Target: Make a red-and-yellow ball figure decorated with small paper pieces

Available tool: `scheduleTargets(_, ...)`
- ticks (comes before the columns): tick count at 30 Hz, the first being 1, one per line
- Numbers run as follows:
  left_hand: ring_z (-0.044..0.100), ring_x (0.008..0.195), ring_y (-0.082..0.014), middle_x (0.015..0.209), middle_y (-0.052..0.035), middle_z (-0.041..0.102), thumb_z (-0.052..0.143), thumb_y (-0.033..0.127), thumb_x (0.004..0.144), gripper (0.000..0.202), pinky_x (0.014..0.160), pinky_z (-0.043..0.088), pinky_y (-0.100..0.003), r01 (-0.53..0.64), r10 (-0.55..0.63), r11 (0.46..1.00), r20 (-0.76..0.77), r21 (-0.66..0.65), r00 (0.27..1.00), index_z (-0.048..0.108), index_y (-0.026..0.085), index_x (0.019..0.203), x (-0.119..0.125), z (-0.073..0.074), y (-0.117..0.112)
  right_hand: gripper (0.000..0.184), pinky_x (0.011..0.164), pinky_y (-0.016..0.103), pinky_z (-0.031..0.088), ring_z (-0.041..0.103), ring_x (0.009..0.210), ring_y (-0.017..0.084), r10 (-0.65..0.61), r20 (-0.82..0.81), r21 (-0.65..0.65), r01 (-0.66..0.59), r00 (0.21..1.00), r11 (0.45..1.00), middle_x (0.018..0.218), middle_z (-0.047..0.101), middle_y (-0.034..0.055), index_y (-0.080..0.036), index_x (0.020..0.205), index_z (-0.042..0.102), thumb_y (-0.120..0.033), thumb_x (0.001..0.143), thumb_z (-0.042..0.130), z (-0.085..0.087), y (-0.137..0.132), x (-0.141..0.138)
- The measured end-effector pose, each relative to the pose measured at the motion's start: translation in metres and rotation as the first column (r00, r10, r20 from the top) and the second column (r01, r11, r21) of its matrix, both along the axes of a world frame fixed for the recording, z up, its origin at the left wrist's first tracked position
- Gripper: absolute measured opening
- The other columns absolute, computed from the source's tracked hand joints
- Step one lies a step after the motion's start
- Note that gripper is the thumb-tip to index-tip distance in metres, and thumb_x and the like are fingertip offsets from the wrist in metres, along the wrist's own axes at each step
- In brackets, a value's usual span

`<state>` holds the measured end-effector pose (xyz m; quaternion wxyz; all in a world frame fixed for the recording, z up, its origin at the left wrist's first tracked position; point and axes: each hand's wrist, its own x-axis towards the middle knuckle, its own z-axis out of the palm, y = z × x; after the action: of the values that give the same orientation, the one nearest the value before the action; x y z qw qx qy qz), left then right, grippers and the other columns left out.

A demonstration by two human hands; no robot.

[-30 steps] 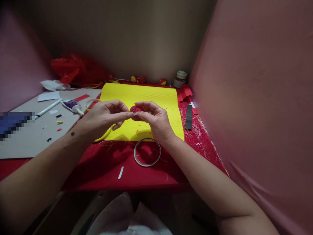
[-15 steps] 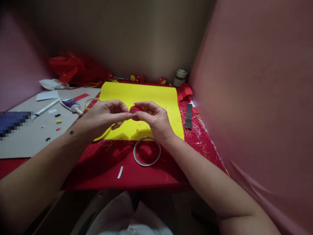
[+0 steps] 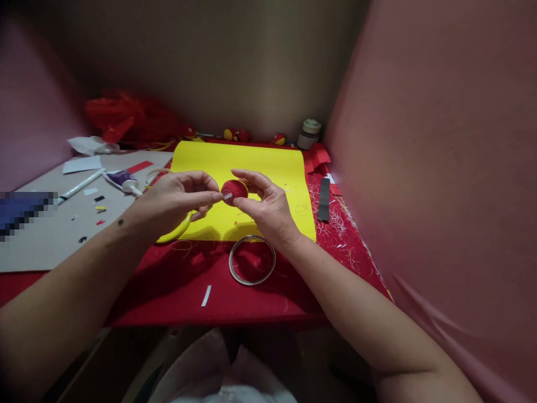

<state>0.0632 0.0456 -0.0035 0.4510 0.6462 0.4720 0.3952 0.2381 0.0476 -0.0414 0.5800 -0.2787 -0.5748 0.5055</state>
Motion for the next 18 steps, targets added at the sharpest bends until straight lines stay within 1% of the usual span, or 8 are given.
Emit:
scheduleTargets(2,0.048,0.047,-0.0068,0.059,0.0027,0.054,0.071,0.023,0.071,0.015,0.045,0.036,-0.021,0.002,-0.002,1.0,0.031,-0.008,1.0,0.059,0.016,0.076,-0.001,0.0,0.0,0.04,0.088,0.037,0.053,0.061,0.096,0.018,-0.034,0.032,0.008,0.034,0.999,0.999,0.101,0.063,-0.0005,-0.029,0.104,0.065,-0.019,0.067,0.075,0.001,-0.002,-0.001)
scheduleTargets(5,0.051,0.049,-0.0073,0.066,0.0012,0.058,0.071,0.03,0.075,0.021,0.046,0.039,-0.021,0.015,-0.014,1.0,0.039,-0.019,0.999,0.06,0.015,0.085,-0.002,-0.002,0.0,0.045,0.084,0.035,0.055,0.059,0.099,0.019,-0.116,0.098,0.052,0.111,0.988,0.992,0.103,0.058,0.0016,-0.027,0.109,0.06,-0.021,0.067,0.075,0.001,-0.004,-0.002)
scheduleTargets(8,0.052,0.049,-0.0071,0.069,0.0005,0.06,0.071,0.037,0.077,0.028,0.047,0.042,-0.021,0.041,-0.041,0.999,0.026,-0.019,0.999,0.06,0.015,0.09,-0.002,-0.007,0.001,0.045,0.084,0.034,0.054,0.057,0.103,0.02,-0.189,0.193,0.179,0.154,0.963,0.972,0.107,0.056,0.0033,-0.027,0.113,0.057,-0.021,0.071,0.072,-0.001,-0.005,-0.002)
scheduleTargets(12,0.054,0.054,-0.0074,0.076,-0.0006,0.06,0.075,0.039,0.073,0.033,0.048,0.043,-0.02,0.052,-0.052,0.999,0.011,-0.008,0.999,0.061,0.014,0.09,-0.002,-0.011,0.004,0.044,0.086,0.033,0.053,0.055,0.107,0.02,-0.277,0.288,0.338,0.174,0.917,0.925,0.11,0.054,0.0032,-0.03,0.116,0.055,-0.018,0.075,0.067,-0.006,-0.003,-0.001)
scheduleTargets(15,0.054,0.055,-0.0073,0.077,-0.0006,0.06,0.075,0.039,0.072,0.033,0.048,0.043,-0.02,0.049,-0.049,0.999,0.009,-0.008,0.999,0.062,0.014,0.089,-0.002,-0.012,0.005,0.046,0.087,0.033,0.053,0.055,0.107,0.02,-0.3,0.3,0.403,0.165,0.905,0.9,0.111,0.052,0.0032,-0.03,0.118,0.053,-0.016,0.076,0.066,-0.009,-0.003,0.0)
scheduleTargets(18,0.053,0.053,-0.0067,0.081,-0.0017,0.062,0.076,0.036,0.071,0.032,0.05,0.044,-0.02,0.056,-0.056,0.998,0.046,-0.003,0.997,0.062,0.014,0.09,-0.003,-0.012,0.005,0.05,0.089,0.034,0.053,0.056,0.107,0.019,-0.271,0.277,0.38,0.153,0.922,0.912,0.112,0.051,0.0033,-0.031,0.12,0.052,-0.016,0.075,0.067,-0.01,-0.002,0.001)
